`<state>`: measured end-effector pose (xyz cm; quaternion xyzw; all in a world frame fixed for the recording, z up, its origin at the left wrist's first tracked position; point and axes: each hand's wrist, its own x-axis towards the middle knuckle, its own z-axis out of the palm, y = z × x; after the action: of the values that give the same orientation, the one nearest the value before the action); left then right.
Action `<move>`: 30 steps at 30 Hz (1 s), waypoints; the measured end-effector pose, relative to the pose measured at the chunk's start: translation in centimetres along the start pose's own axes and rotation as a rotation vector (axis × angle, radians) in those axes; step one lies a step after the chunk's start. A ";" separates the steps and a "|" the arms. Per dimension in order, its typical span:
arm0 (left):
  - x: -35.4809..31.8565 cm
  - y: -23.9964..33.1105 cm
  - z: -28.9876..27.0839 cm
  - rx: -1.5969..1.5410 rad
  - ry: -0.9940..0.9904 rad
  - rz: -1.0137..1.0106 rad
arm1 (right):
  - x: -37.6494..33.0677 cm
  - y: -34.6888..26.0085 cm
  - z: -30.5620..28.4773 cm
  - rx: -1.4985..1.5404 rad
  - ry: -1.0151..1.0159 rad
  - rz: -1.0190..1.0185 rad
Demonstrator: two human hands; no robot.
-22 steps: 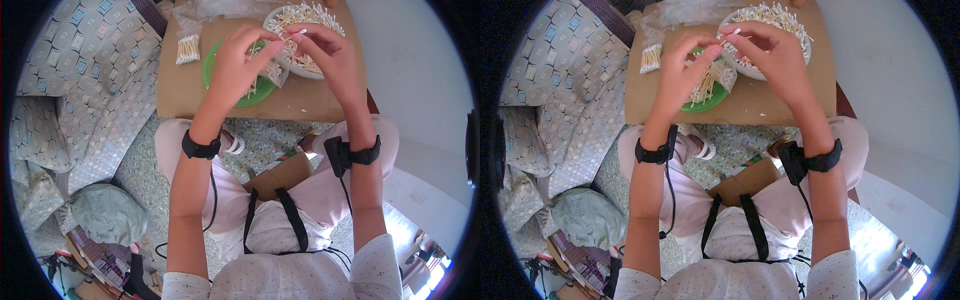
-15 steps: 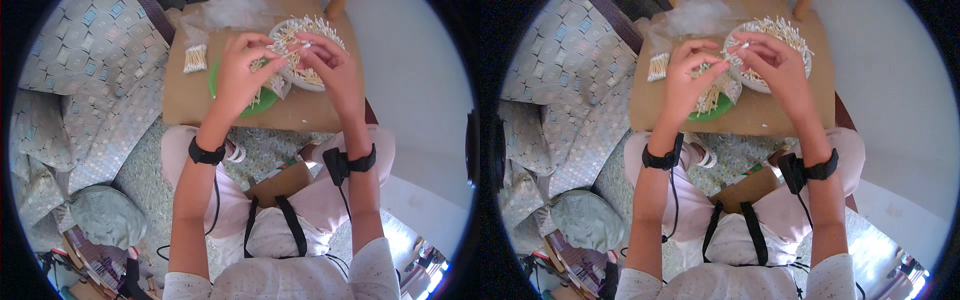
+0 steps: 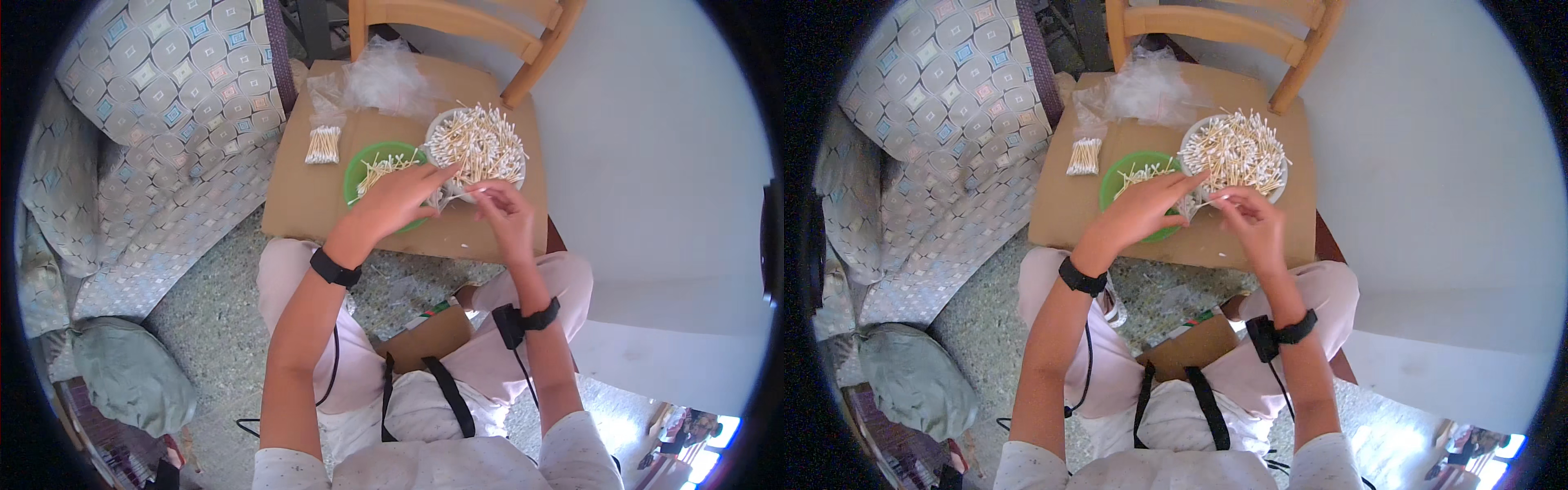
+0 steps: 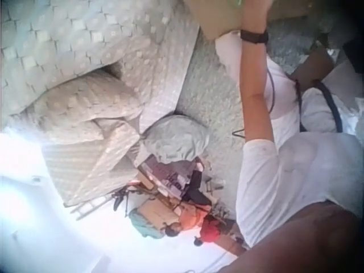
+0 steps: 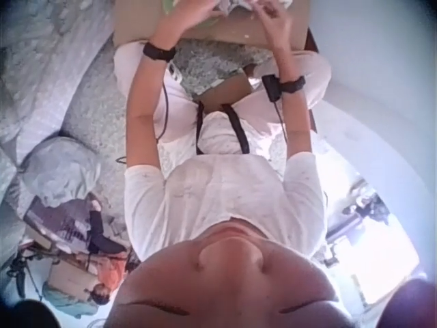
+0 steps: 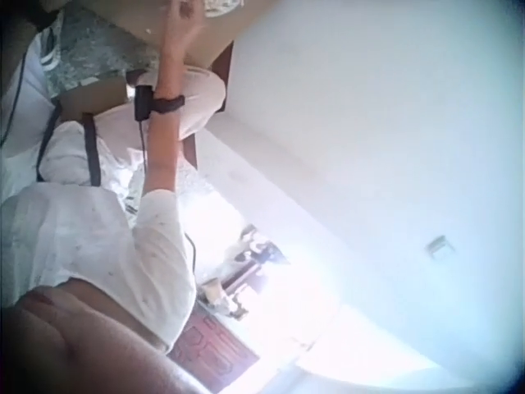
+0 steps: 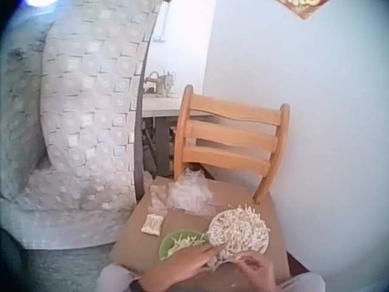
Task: Counting and packaging cotton swabs into small plastic bags.
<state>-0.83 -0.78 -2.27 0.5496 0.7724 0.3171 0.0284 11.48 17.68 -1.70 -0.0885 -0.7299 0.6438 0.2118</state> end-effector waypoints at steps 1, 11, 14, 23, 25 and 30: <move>-0.1 0.0 0.1 -0.006 -0.003 -0.021 | 0.1 -0.3 0.7 -0.063 -0.055 0.021; 0.0 0.3 1.1 0.046 0.074 -0.088 | 0.0 1.7 2.6 -0.463 -0.098 -0.094; 0.1 0.5 1.4 0.050 0.078 -0.099 | 0.2 2.4 2.5 -0.563 -0.118 -0.224; 0.2 -0.4 1.6 0.063 0.080 -0.102 | 0.3 2.1 3.1 -0.371 -0.050 -0.059; 0.2 -0.3 1.7 0.083 0.094 -0.111 | 0.5 2.1 2.9 -0.448 -0.055 -0.080; 0.1 -0.4 1.6 0.138 0.101 -0.113 | 0.3 1.9 3.0 -0.571 -0.075 -0.202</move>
<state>-0.60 -0.03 -3.73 0.4892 0.8227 0.2880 -0.0306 9.60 15.37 -3.74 -0.0476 -0.8938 0.3911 0.2142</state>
